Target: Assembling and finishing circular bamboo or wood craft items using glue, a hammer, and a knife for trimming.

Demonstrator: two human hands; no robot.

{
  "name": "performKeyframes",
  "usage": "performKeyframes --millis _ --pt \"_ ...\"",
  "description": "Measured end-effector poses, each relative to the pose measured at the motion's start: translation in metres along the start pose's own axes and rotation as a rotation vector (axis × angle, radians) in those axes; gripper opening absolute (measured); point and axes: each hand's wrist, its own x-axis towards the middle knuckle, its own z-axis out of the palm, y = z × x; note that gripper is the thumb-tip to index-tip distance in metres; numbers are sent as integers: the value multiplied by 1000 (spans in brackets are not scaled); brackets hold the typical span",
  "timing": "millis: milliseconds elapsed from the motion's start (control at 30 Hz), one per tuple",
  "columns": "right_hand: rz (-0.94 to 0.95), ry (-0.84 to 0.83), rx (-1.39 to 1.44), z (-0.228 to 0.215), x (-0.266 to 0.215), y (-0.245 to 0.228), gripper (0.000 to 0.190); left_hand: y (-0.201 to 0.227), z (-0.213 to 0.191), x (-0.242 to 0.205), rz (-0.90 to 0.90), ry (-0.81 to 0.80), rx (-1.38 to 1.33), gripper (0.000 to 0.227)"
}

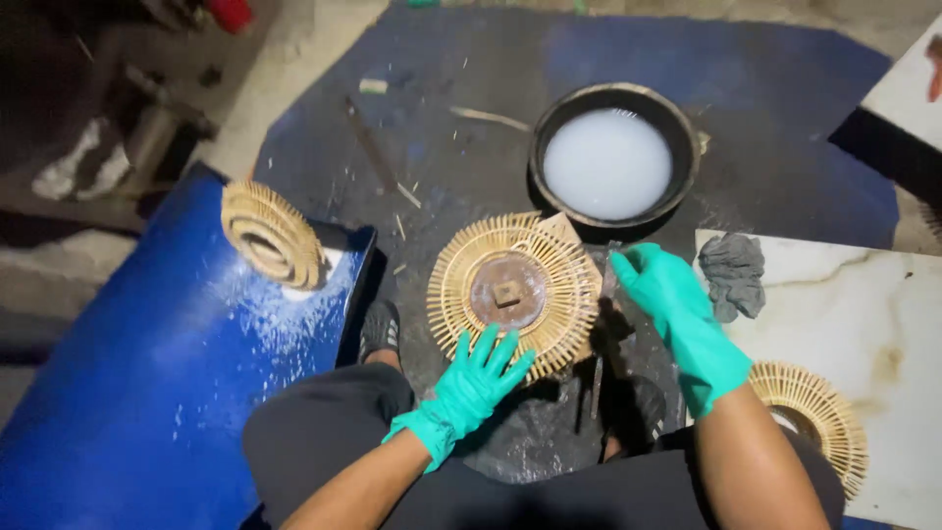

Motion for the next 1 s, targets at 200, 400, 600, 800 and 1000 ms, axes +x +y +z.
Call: performKeyframes --millis 200,400,600,800,1000 --pt "2 67 94 -35 -20 -12 47 -28 -59 28 -28 237 -151 56" --pt "-11 34 369 -46 -17 -17 60 -78 -150 57 -380 806 -487 31" --pt "-11 -285 833 -14 -13 -10 63 -108 -100 32 -827 882 -1380 37" --pt "254 -463 748 45 3 3 43 -103 28 7 -1152 743 -1903 36" --pt "317 -437 548 59 12 6 36 -94 105 -4 -1351 780 -1889 36"
